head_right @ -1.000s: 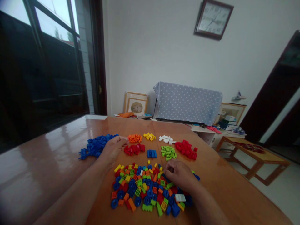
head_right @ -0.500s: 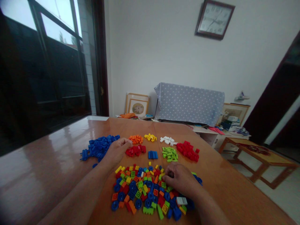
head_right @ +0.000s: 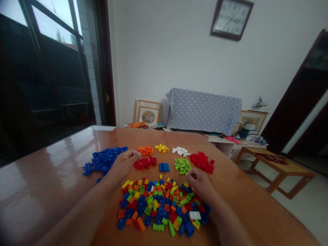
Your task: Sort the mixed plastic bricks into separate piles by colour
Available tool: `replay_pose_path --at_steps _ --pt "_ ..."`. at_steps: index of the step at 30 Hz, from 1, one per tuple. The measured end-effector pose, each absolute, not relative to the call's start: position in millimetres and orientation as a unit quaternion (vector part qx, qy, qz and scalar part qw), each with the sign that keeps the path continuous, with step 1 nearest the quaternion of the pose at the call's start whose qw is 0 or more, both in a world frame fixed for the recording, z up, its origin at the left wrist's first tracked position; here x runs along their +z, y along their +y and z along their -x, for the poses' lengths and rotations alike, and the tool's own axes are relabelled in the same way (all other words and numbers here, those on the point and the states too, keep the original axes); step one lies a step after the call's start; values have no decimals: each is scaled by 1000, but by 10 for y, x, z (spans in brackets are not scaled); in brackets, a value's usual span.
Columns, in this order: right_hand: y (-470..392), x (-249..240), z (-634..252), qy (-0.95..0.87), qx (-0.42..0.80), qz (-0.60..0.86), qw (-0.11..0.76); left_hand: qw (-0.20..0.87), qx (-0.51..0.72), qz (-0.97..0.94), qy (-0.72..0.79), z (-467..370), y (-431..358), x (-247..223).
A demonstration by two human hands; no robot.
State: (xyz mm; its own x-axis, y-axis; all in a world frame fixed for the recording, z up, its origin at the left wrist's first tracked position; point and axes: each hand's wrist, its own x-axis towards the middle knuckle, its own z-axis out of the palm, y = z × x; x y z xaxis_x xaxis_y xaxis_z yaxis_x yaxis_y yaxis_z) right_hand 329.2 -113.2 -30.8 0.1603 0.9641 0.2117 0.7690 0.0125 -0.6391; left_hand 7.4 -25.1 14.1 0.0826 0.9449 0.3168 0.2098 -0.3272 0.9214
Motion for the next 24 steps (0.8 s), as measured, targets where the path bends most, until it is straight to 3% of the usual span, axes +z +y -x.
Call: replay_pose_path --at_steps 11,24 --pt "-1204 -212 -3100 -692 100 696 162 351 497 -658 444 -120 -272 121" --pt "-1224 -282 -3077 -710 127 664 197 339 482 -684 431 -188 -410 203"
